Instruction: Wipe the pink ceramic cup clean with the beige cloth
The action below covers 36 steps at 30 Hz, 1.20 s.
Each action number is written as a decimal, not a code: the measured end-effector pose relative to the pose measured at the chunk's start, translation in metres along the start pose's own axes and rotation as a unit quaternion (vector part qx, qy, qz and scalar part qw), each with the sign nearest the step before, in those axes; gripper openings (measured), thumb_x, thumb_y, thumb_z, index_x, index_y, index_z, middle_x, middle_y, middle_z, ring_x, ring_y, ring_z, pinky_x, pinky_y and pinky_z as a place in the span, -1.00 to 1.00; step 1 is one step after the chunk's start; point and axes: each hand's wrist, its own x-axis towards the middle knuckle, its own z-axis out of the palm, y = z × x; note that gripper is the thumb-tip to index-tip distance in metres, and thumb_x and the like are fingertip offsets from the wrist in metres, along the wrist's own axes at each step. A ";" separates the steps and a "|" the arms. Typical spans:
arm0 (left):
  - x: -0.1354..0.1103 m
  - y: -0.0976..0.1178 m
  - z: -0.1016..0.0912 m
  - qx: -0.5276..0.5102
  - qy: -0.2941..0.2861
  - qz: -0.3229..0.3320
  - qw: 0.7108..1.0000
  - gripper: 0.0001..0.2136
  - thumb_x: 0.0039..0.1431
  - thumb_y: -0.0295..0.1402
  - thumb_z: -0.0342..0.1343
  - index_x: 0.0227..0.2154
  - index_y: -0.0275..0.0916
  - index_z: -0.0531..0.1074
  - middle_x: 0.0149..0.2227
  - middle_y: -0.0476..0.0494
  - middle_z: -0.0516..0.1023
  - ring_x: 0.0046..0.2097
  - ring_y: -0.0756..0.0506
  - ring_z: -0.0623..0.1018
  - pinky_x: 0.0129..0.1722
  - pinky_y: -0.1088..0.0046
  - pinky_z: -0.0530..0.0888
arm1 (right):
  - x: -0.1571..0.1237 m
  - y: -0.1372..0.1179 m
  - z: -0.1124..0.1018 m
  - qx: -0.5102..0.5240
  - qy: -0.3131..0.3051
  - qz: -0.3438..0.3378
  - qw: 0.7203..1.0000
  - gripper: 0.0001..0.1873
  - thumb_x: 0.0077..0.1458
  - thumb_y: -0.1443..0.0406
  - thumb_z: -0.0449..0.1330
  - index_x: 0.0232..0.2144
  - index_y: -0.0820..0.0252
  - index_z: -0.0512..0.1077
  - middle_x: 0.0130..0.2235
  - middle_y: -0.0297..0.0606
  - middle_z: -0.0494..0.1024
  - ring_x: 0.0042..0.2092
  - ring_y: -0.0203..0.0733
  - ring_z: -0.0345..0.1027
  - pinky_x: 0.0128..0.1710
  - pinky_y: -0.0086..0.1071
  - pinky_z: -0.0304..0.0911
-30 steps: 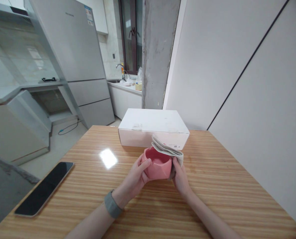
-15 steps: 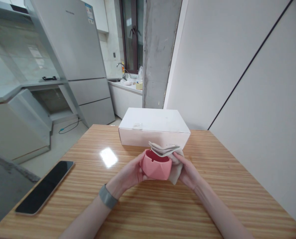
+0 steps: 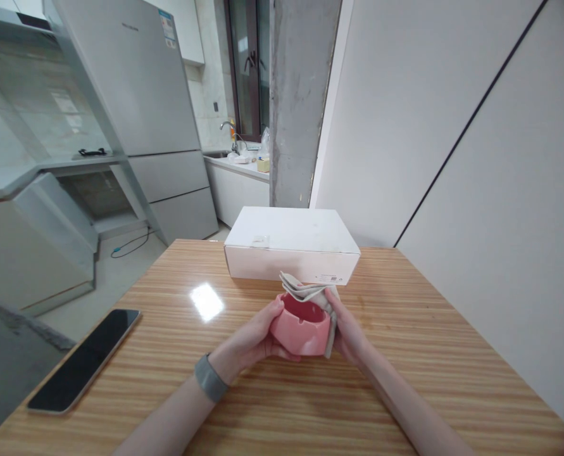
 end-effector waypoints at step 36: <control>0.001 0.011 -0.006 0.013 0.023 0.074 0.997 -0.53 0.22 -0.11 0.11 0.14 -0.15 0.29 0.04 -0.31 0.49 -0.17 -0.15 0.61 -0.27 0.30 0.60 | 0.009 0.020 -0.008 -0.001 0.103 -0.134 0.986 -0.53 -0.01 -0.09 0.26 -0.15 0.05 0.55 -0.04 -0.28 0.63 0.17 0.02 0.35 0.20 -0.10 0.19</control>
